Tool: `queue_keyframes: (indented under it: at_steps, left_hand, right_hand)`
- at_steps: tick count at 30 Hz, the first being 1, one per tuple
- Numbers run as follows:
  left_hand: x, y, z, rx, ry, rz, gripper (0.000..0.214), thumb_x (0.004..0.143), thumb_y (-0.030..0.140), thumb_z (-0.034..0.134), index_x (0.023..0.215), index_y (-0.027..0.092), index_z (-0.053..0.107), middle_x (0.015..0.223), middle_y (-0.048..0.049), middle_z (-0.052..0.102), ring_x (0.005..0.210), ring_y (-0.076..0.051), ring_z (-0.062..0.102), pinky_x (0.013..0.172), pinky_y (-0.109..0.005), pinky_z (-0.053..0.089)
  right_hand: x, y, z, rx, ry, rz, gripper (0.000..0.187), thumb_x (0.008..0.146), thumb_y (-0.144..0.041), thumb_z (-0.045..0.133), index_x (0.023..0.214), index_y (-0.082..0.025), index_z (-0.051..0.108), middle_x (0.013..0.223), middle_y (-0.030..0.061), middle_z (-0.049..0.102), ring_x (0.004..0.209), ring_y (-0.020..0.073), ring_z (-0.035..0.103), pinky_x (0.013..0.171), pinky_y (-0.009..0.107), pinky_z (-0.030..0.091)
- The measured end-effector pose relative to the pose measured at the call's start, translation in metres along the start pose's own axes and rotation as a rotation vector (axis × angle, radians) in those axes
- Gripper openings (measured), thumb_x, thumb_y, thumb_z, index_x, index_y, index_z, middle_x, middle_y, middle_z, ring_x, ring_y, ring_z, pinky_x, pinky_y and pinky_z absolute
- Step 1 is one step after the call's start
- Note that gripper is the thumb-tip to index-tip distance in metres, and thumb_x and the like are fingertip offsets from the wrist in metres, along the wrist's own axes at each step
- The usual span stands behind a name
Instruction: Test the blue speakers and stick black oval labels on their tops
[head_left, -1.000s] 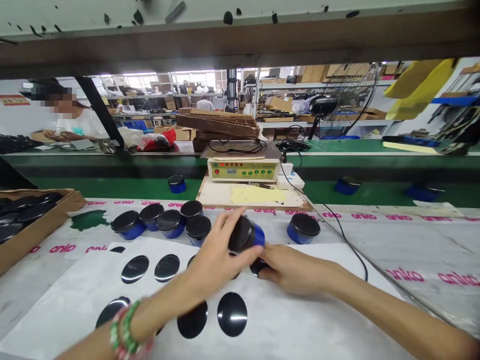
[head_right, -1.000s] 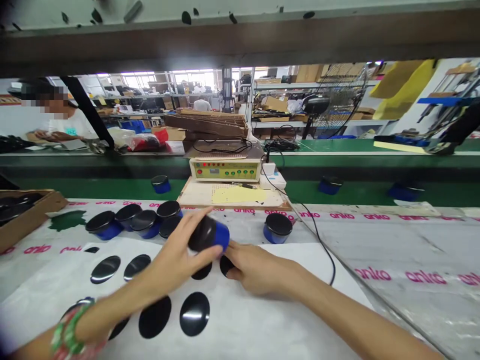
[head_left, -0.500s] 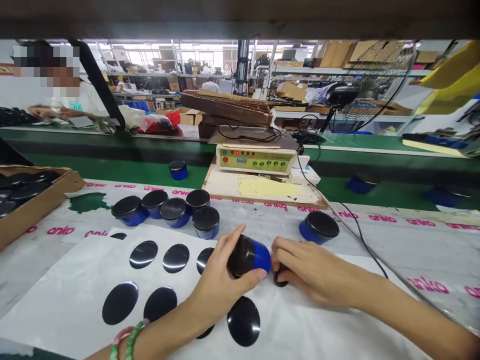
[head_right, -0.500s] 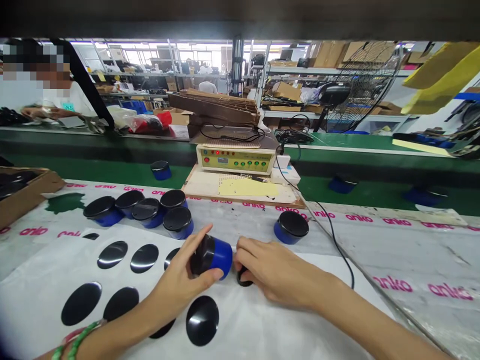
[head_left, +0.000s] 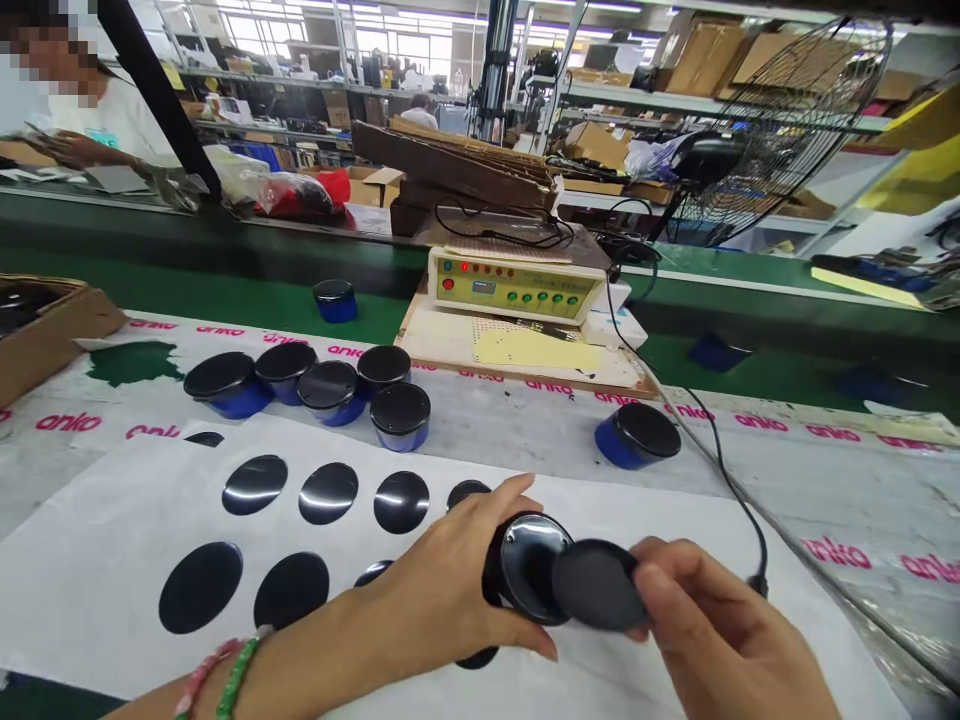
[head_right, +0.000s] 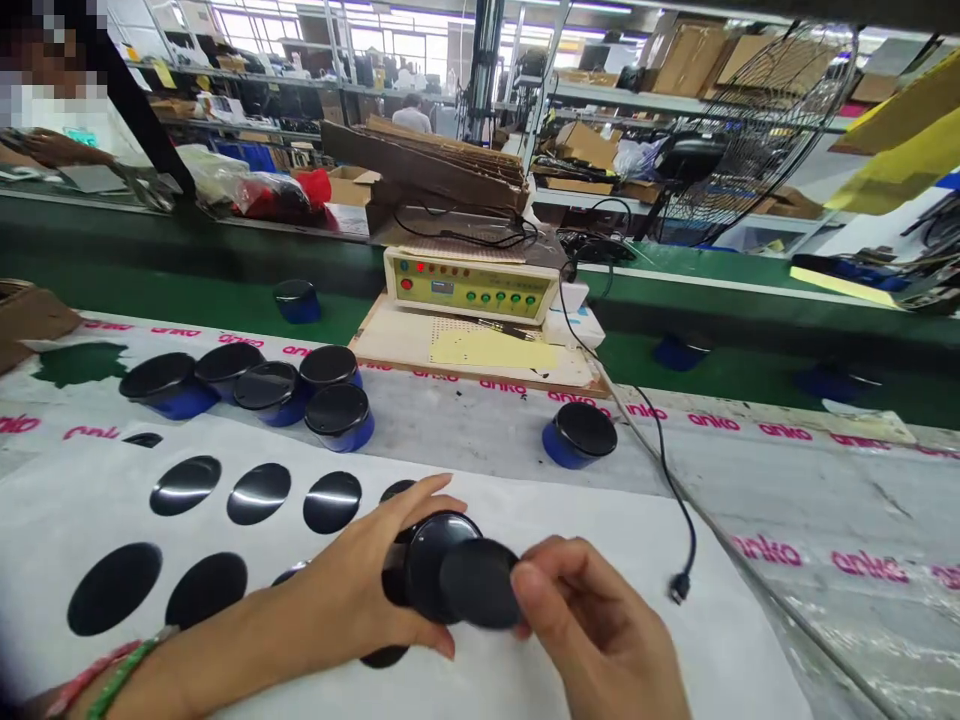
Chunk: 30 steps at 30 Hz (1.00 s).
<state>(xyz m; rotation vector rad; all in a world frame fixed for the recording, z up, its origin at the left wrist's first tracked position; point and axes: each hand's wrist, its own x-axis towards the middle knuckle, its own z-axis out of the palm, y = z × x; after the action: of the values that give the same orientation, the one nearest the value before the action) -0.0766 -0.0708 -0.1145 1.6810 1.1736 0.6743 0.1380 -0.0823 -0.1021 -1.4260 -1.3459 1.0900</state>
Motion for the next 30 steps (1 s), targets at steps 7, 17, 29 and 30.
queue_keyframes:
  at_steps: [7, 17, 29, 30]
  left_hand:
    - [0.0, -0.005, 0.004, 0.051, 0.012, 0.078, 0.103, 0.062, 0.035, 0.084, 0.143, 0.038, 0.02, 0.134, 0.0016, 0.054, 0.124, -0.023, 0.049, 0.104, -0.039, 0.04]
    - [-0.001, -0.005, 0.004, 0.088, 0.028, 0.13, 0.094, 0.065, 0.037, 0.082, 0.141, 0.037, 0.025, 0.133, 0.0023, 0.054, 0.121, -0.022, 0.051, 0.099, -0.035, 0.044]
    - [-0.001, -0.002, 0.003, 0.074, 0.003, 0.084, 0.095, 0.068, 0.037, 0.08, 0.141, 0.039, 0.019, 0.132, 0.0056, 0.055, 0.121, -0.019, 0.05, 0.1, -0.032, 0.041]
    - [-0.002, -0.002, 0.003, 0.074, 0.005, 0.087, 0.096, 0.068, 0.038, 0.08, 0.141, 0.039, 0.019, 0.132, 0.0055, 0.055, 0.121, -0.019, 0.05, 0.1, -0.032, 0.041]
  right_hand:
    - [0.009, 0.004, 0.034, 0.185, -0.041, 0.053, 0.026, 0.085, -0.046, 0.057, 0.075, -0.022, 0.058, 0.086, 0.0038, 0.05, 0.077, 0.0182, 0.051, 0.064, 0.028, 0.048]
    - [0.004, 0.012, 0.038, 0.193, -0.053, 0.022, 0.022, 0.085, -0.04, 0.061, 0.074, -0.021, 0.057, 0.089, 0.0025, 0.049, 0.081, 0.0165, 0.052, 0.067, 0.026, 0.047]
    - [0.001, 0.003, 0.045, -0.085, 0.102, -0.175, 0.018, 0.087, -0.031, 0.058, 0.073, -0.022, 0.053, 0.085, 0.0032, 0.052, 0.083, 0.0167, 0.054, 0.066, 0.025, 0.049]
    - [0.001, 0.003, 0.046, -0.089, 0.109, -0.179, 0.018, 0.087, -0.031, 0.058, 0.072, -0.022, 0.052, 0.085, 0.0031, 0.052, 0.082, 0.017, 0.055, 0.066, 0.026, 0.049]
